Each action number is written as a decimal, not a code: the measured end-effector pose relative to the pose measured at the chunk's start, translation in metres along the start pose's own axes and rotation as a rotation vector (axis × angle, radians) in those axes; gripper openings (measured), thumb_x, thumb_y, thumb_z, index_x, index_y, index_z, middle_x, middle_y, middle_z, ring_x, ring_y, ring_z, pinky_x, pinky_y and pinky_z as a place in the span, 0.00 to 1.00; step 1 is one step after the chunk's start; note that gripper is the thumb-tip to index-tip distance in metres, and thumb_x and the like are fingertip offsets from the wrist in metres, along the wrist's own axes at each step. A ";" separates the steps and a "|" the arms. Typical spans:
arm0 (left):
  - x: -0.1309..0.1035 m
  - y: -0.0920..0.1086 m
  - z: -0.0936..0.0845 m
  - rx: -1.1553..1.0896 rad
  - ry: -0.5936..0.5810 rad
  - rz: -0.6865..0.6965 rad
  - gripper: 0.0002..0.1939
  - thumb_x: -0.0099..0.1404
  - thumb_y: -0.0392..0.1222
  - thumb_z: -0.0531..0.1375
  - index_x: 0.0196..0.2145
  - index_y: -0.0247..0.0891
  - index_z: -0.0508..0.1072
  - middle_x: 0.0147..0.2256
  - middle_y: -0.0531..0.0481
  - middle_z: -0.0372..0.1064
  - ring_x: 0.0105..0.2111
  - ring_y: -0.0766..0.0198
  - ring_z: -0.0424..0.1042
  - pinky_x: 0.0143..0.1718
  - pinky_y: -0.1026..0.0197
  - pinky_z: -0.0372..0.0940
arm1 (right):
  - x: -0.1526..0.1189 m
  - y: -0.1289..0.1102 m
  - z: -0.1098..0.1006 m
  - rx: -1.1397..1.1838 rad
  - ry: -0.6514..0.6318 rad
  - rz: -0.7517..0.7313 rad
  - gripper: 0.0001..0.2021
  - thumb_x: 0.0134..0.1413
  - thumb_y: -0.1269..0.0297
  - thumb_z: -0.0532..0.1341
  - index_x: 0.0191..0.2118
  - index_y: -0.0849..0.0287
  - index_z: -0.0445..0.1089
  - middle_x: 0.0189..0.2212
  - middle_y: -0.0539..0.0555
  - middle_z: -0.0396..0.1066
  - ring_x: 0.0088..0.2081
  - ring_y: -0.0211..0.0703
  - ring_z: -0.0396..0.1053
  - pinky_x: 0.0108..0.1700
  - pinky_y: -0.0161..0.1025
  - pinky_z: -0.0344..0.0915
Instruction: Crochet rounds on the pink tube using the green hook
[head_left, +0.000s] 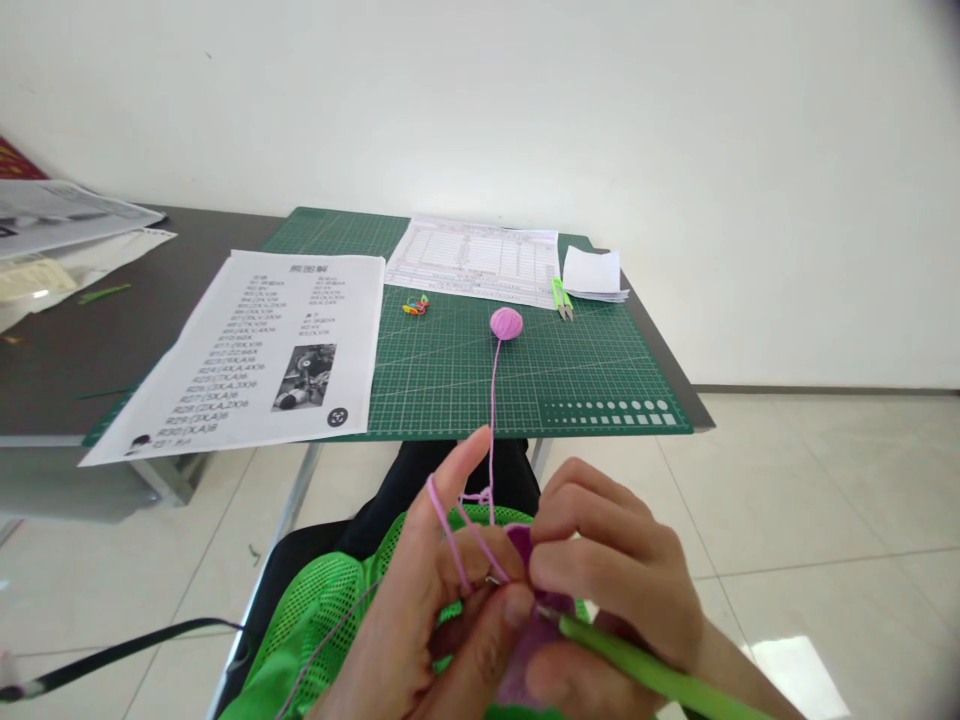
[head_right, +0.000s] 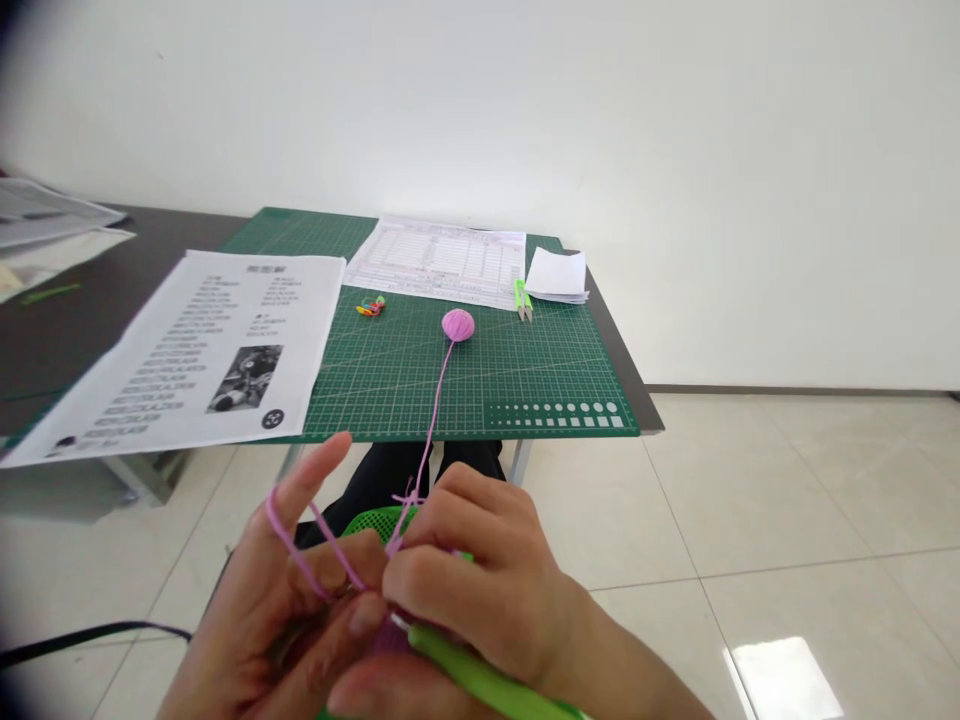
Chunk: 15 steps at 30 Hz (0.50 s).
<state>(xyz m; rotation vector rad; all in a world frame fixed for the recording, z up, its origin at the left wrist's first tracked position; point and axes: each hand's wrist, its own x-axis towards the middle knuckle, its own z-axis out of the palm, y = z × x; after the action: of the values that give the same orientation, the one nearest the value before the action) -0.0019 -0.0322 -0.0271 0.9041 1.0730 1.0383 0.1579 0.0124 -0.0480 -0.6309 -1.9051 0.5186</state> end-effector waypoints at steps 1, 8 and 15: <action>-0.001 0.000 0.000 -0.055 -0.009 -0.005 0.30 0.67 0.47 0.66 0.63 0.72 0.66 0.29 0.56 0.74 0.26 0.65 0.72 0.29 0.67 0.69 | -0.001 -0.003 0.002 -0.088 0.011 -0.045 0.18 0.69 0.53 0.55 0.30 0.58 0.64 0.23 0.48 0.63 0.27 0.35 0.58 0.29 0.38 0.58; -0.003 -0.003 -0.005 -0.207 -0.061 -0.012 0.37 0.63 0.47 0.70 0.65 0.72 0.62 0.25 0.55 0.70 0.23 0.65 0.62 0.23 0.63 0.55 | -0.006 -0.027 -0.010 -0.211 -0.071 0.075 0.06 0.67 0.65 0.57 0.42 0.58 0.70 0.30 0.54 0.75 0.31 0.42 0.69 0.33 0.42 0.72; -0.002 -0.001 -0.010 -0.223 -0.109 -0.098 0.43 0.60 0.47 0.71 0.66 0.73 0.58 0.27 0.56 0.73 0.21 0.67 0.58 0.25 0.62 0.58 | 0.002 -0.032 -0.007 -0.050 -0.006 0.225 0.05 0.58 0.76 0.59 0.34 0.58 0.69 0.25 0.51 0.72 0.26 0.37 0.67 0.28 0.38 0.68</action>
<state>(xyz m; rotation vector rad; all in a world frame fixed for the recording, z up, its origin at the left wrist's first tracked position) -0.0115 -0.0334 -0.0296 0.7131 0.8827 0.9937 0.1576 -0.0103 -0.0240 -0.8839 -1.8678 0.6164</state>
